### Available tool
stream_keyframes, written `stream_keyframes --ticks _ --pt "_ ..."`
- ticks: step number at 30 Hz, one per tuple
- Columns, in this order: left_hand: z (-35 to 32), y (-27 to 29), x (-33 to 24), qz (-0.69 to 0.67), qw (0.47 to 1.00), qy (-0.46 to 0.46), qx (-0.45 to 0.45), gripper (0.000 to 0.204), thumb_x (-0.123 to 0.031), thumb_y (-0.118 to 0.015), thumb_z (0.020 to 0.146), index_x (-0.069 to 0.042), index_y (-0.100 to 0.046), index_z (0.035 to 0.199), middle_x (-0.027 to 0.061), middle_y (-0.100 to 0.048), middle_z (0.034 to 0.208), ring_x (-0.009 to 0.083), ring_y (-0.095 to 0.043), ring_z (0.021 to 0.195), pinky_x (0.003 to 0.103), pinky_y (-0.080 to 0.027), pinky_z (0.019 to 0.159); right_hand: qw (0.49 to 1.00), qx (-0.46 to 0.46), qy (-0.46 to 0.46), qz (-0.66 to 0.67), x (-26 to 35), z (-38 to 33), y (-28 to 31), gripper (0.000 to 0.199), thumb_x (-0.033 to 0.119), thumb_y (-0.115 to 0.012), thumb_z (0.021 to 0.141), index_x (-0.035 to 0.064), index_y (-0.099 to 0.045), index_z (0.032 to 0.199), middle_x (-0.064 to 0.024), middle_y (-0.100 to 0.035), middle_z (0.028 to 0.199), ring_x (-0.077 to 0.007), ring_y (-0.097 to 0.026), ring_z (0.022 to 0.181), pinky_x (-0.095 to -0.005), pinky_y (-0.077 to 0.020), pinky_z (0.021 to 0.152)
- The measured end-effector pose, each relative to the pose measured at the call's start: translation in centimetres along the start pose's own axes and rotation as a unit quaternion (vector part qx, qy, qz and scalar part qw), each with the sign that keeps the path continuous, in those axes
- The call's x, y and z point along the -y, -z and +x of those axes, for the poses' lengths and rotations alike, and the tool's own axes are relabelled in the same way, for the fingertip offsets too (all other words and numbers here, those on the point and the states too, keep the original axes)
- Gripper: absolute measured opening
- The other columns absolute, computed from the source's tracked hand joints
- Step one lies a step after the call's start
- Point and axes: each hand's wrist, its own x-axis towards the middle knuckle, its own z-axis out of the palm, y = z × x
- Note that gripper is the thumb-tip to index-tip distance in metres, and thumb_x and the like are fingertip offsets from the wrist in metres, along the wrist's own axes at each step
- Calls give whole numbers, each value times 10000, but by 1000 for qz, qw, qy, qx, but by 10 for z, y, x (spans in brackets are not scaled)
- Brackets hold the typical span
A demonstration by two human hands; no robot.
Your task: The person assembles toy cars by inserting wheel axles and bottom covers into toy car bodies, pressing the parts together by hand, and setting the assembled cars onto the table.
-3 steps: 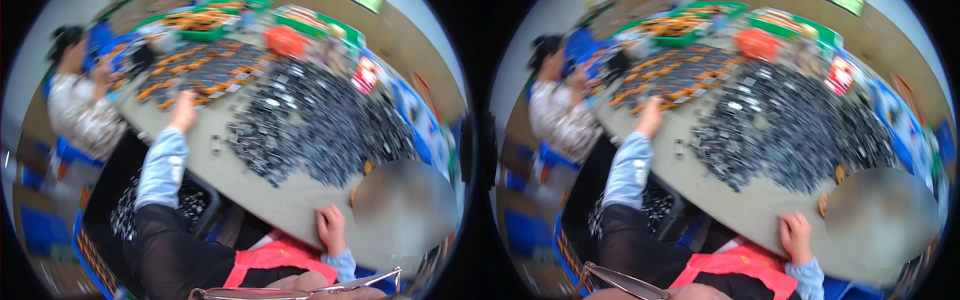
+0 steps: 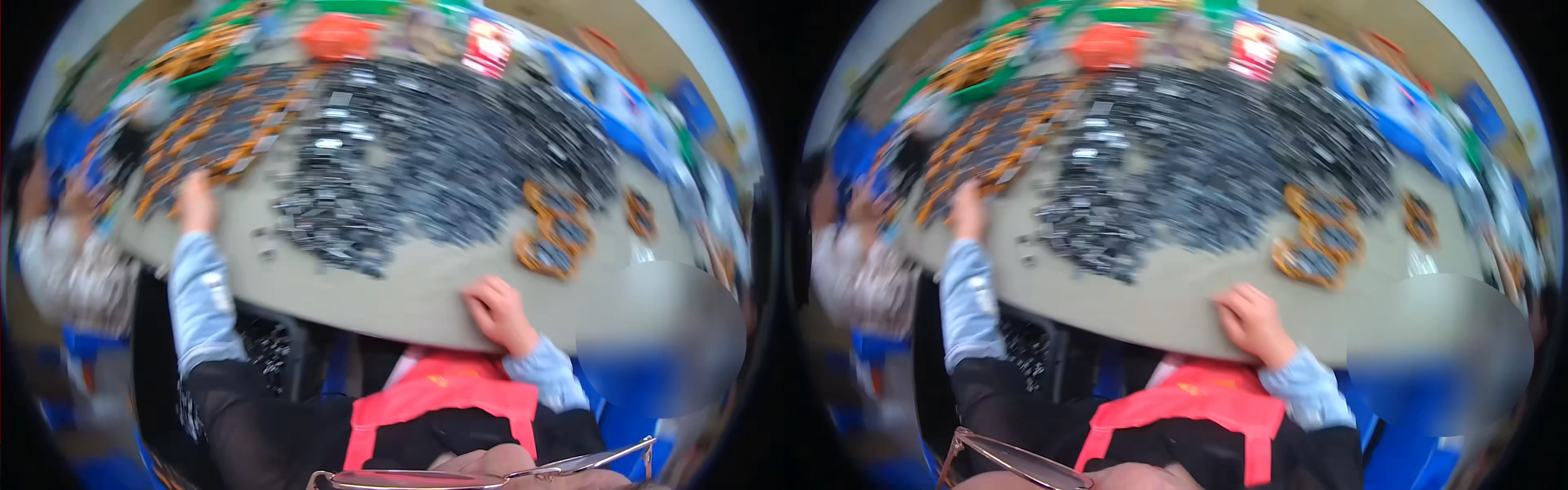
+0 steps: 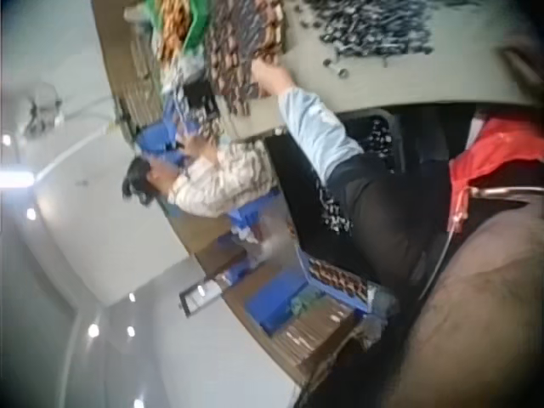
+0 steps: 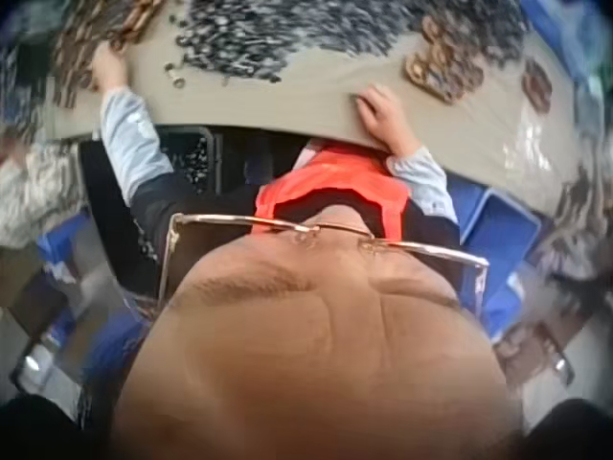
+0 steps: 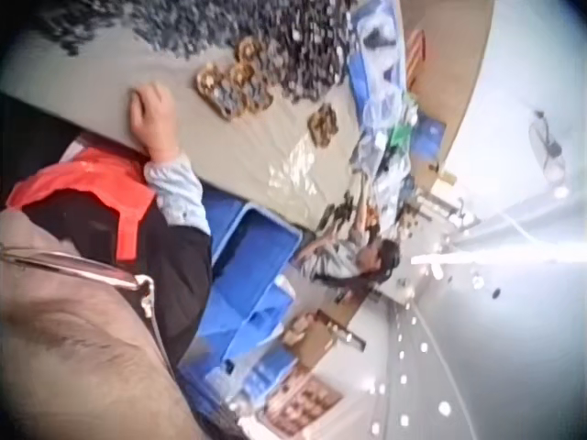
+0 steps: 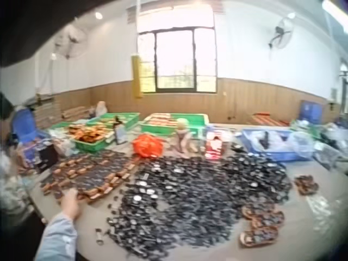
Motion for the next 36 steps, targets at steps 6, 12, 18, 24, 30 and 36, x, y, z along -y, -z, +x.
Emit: stream_keyframes --ticks 6,12,18,24,30,36 --pt "-21 -18 -24 303 949 30 88 411 -128 -538 965 -189 -559 1371 83 -566 1382 345 -560 1228 468 -521 940 975 -136 -10 -177 -18 -88 106 275 -18 -673 761 68 -682 1023 -111 -649 960 -343 -626 896 -435 -518 783" --pt "-33 21 -112 35 990 -71 -119 376 -122 -672 900 -143 -622 1272 121 -608 1277 323 -571 1163 444 -473 965 961 -108 -106 -230 -54 -101 187 417 23 -712 774 88 -656 1181 -131 -616 1240 -347 -564 1180 -468 -451 982" --pt "-123 94 -376 -379 893 -168 176 143 -15 -670 874 -39 -703 1011 132 -680 946 302 -667 875 385 -541 753 954 31 -27 -298 -72 -65 157 506 145 -761 784 111 -609 1265 -135 -547 1367 -345 -494 1317 -572 -291 1144" --pt "-134 62 -488 -358 855 -307 216 287 7 -630 819 -72 -705 1085 123 -633 1031 319 -610 962 403 -521 816 973 23 19 -227 -70 -82 154 425 159 -771 757 162 -672 1171 -101 -580 1325 -314 -523 1265 -582 -308 1126" --pt "-126 41 -515 -243 862 -361 260 280 0 -627 804 -88 -723 1052 92 -607 1031 297 -566 985 412 -479 841 975 -20 0 -221 -76 -98 157 447 135 -770 755 183 -681 1190 -74 -582 1343 -306 -517 1257 -536 -343 1103" --pt "-144 52 -512 -246 883 -315 246 121 -36 -674 806 -63 -705 920 91 -602 948 298 -572 922 404 -482 816 982 -31 0 -185 -81 -98 161 442 117 -773 741 172 -692 1172 -75 -586 1331 -309 -518 1244 -505 -367 1067"
